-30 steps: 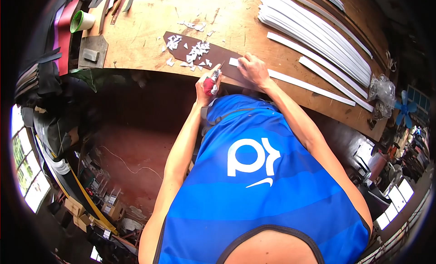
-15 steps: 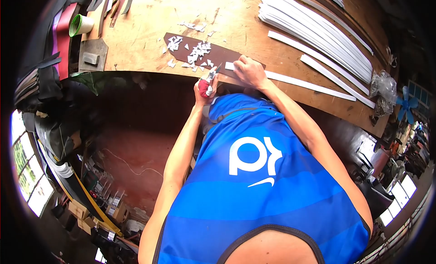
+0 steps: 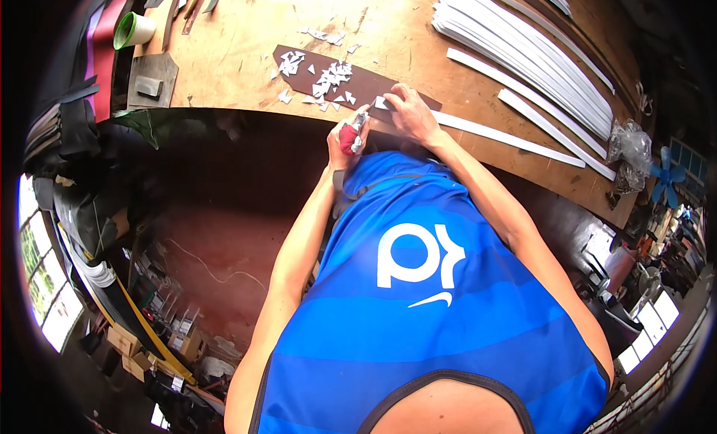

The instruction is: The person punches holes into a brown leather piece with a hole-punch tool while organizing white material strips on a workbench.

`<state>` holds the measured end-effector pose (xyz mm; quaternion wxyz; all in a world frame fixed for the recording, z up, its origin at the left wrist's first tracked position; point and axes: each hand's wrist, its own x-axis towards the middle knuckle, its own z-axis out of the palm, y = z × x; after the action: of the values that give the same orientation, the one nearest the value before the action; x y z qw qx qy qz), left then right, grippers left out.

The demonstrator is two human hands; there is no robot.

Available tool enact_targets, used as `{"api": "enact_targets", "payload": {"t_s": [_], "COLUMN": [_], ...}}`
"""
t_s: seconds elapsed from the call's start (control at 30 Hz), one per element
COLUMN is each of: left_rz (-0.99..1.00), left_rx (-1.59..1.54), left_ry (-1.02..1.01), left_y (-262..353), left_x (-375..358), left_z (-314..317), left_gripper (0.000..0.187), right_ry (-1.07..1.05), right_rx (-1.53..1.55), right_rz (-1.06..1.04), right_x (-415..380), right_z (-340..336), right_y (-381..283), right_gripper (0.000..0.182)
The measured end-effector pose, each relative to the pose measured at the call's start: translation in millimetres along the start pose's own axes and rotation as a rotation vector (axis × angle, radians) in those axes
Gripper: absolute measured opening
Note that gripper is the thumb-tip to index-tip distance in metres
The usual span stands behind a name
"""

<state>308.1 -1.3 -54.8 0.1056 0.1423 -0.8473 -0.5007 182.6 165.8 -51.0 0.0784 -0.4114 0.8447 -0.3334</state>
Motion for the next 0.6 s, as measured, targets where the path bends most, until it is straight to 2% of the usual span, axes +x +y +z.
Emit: {"api": "enact_targets", "payload": {"t_s": [0.1,0.2,0.27,0.4,0.47,0.6], "left_rz": [-0.087,-0.008,0.070,0.087,-0.061,-0.088], "left_rx": [-0.114,-0.132,-0.001,0.008,-0.062,-0.099], "left_ry": [-0.026,0.012,0.013,0.045,-0.006,-0.022], "left_y": [-5.0,-2.9,1.4,7.4,16.2,21.6], "left_x": [-1.5,-0.4,1.3,2.0,1.6,-0.8], "left_z": [1.8,1.1,-1.4,-1.1,-4.3,-3.8], "left_gripper": [0.031,0.032,0.033,0.033,0.032,0.034], "right_ry": [-0.100,-0.036,-0.026,-0.063,-0.029,-0.010], "right_rx": [-0.109,-0.131,-0.106,-0.118,-0.123,-0.135], "right_rz": [0.083,0.082,0.070,0.017,-0.012,0.006], "right_x": [-1.6,-2.1,-4.2,-8.5,-8.5,-6.5], "right_z": [-4.6,-7.1,-11.1,-7.6,-3.5,-0.8], "right_y": [-7.7,-11.0,-9.9,-0.6,1.0,-1.2], "right_gripper": [0.043,0.039,0.033,0.027,0.022,0.020]}}
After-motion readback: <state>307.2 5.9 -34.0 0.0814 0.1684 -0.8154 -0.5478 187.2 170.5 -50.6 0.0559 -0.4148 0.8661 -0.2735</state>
